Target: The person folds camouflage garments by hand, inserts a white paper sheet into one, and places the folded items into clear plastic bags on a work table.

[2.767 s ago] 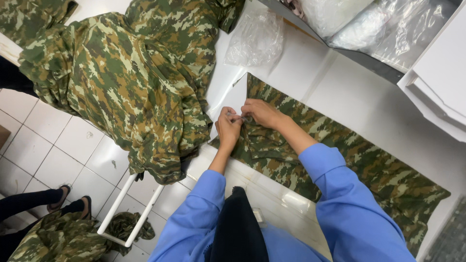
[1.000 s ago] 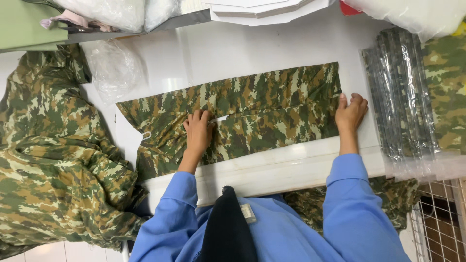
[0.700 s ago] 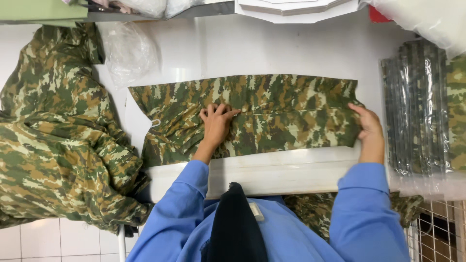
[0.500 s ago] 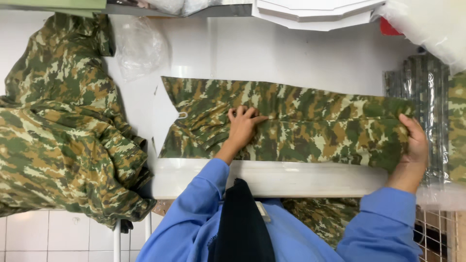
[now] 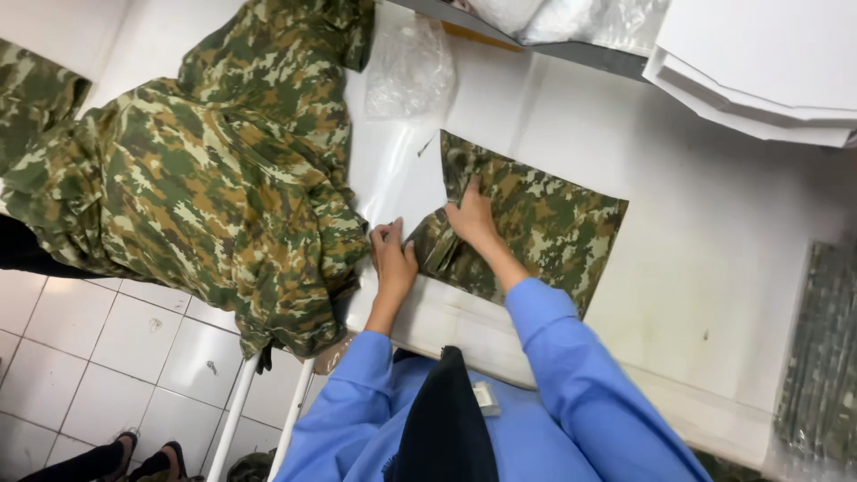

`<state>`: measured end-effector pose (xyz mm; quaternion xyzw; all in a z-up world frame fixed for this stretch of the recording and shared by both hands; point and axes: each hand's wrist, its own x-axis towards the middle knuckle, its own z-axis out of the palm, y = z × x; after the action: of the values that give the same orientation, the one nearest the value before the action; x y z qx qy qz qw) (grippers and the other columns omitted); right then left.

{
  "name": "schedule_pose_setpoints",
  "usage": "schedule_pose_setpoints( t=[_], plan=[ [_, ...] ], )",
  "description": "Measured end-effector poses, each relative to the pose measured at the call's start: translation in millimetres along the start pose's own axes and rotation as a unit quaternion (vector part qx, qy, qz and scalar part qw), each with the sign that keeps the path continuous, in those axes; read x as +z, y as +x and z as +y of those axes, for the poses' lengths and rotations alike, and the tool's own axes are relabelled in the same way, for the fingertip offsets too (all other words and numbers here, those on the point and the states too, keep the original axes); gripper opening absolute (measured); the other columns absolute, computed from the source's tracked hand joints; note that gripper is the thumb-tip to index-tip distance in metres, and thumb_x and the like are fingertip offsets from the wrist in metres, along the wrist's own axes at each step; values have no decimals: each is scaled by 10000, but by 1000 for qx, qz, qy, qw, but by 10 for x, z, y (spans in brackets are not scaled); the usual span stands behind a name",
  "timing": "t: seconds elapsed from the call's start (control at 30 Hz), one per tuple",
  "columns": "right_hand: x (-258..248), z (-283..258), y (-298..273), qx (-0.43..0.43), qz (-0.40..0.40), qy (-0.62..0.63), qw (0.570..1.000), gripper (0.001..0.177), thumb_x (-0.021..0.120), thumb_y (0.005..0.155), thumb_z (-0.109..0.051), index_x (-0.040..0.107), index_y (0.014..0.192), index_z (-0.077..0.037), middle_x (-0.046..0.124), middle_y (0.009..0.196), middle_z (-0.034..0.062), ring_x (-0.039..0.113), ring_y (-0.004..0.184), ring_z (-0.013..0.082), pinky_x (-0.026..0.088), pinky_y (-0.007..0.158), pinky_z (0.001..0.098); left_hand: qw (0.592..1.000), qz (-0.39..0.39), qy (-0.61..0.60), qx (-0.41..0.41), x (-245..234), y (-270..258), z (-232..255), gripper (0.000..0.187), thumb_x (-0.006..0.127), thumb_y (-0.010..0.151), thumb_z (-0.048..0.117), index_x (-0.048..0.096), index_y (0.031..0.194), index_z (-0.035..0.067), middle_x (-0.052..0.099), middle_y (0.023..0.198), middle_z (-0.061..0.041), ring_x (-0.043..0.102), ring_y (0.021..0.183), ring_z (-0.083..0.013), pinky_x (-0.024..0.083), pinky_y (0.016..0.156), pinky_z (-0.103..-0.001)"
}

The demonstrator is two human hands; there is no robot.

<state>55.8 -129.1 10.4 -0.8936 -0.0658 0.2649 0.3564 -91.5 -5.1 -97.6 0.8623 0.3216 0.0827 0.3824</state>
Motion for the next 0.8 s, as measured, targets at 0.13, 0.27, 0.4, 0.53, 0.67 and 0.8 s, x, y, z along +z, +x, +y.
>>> schedule_pose_setpoints(
  t=[0.13, 0.27, 0.4, 0.53, 0.67, 0.8],
  plan=[
    [307, -70, 119, -47, 11, 29, 998, 763, 504, 939, -77, 160, 1559, 204, 603, 602, 109, 506, 417, 136, 407, 414, 276, 998, -43, -35, 14, -132, -4, 74, 435, 466, 1100, 234, 577, 1450, 0, 438, 1346, -188, 557, 1268, -488, 542, 952, -583],
    [304, -313, 145, -32, 13, 39, 999, 750, 496, 959, -90, 156, 1566, 190, 681, 823, 299, 678, 600, 291, 519, 489, 376, 990, -101, -93, -38, -477, -54, 337, 638, 383, 1110, 524, 567, 1460, 22, 399, 1423, -175, 549, 1297, -490, 517, 1001, -605],
    [170, -405, 142, -42, -125, 97, 986, 876, 661, 988, -262, 121, 1631, -10, 725, 921, 259, 743, 680, 312, 623, 551, 413, 986, -120, -95, -64, -459, 14, 272, 641, 629, 990, 498, 575, 1374, -12, 436, 1418, -205, 573, 1254, -532, 519, 1001, -616],
    [-422, 512, 551, -165, 195, -85, 963, 326, 662, 1034, -348, 735, 1250, -115, 767, 956, 122, 688, 976, 388, 505, 938, 538, 994, -57, -60, -75, -558, -95, 423, 317, 627, 1017, 212, 610, 1261, 10, 583, 1329, -253, 647, 1124, -544, 557, 897, -627],
    [-1419, 2079, 703, 3, 194, -231, 953, 379, 673, 1015, -460, 713, 1333, -258, 580, 1343, 28, 401, 1290, 436, 339, 1038, 709, 996, -43, -47, -56, -220, 103, 174, 254, 595, 1041, 178, 596, 1237, 15, 543, 1281, -205, 655, 1060, -567, 586, 817, -618],
    [-1492, 2835, -44, 56, 213, -202, 954, 235, 724, 1005, -349, 740, 1190, -206, 635, 1135, 81, 615, 1133, 394, 508, 956, 553, 1000, 10, -6, 29, 260, 671, 41, 216, 594, 1030, 145, 561, 1214, 37, 545, 1159, -166, 636, 1090, -475, 584, 797, -565]
  ],
)
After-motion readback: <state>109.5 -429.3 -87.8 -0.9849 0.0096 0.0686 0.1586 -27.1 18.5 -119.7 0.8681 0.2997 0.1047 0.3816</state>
